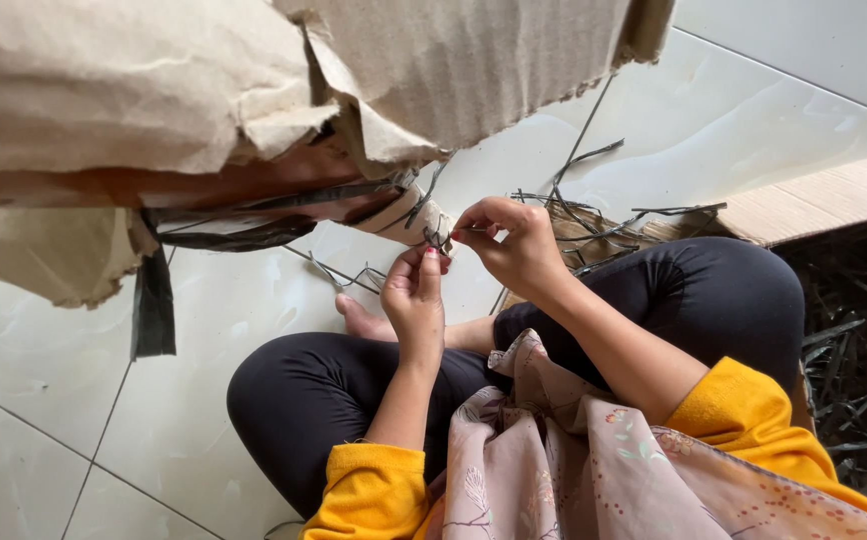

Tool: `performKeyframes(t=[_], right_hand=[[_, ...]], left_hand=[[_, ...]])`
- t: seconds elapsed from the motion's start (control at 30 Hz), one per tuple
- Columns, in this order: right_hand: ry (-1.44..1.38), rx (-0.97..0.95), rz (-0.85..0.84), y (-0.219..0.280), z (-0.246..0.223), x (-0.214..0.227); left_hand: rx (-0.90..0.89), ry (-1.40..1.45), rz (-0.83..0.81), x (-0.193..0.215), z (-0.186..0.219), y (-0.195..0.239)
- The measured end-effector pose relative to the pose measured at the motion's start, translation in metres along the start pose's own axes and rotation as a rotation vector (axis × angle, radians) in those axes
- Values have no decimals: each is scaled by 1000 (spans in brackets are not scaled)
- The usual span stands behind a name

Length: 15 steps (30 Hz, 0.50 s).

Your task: Wrapping wooden chair legs with protective cardboard and securing them with plastic ties

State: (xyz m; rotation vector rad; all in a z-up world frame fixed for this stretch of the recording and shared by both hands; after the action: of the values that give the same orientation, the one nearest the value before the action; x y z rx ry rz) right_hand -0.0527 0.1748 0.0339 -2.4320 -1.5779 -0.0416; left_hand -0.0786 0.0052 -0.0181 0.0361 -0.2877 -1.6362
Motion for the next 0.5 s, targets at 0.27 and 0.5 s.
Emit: performKeyframes(t=[0.27, 0.5], right_hand=[[-33, 20, -6, 0, -13, 2], [40, 11, 38, -7, -4, 6]], left_hand=[[173, 190, 29, -2, -30, 6], [151, 192, 80, 5, -20, -1]])
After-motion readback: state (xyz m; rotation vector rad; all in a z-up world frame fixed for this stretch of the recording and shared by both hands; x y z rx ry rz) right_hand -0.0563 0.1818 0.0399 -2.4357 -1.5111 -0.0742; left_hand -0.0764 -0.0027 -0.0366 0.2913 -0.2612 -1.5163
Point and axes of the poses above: each hand's wrist, its own y-axis away from the middle knuckle, its own x-axis out of the back of the hand, z = x × y, the point moved 8 cm from there along -y, towards the middle knuckle, and after that the axes turned 5 degrees about -y, right-handed, at the moved point
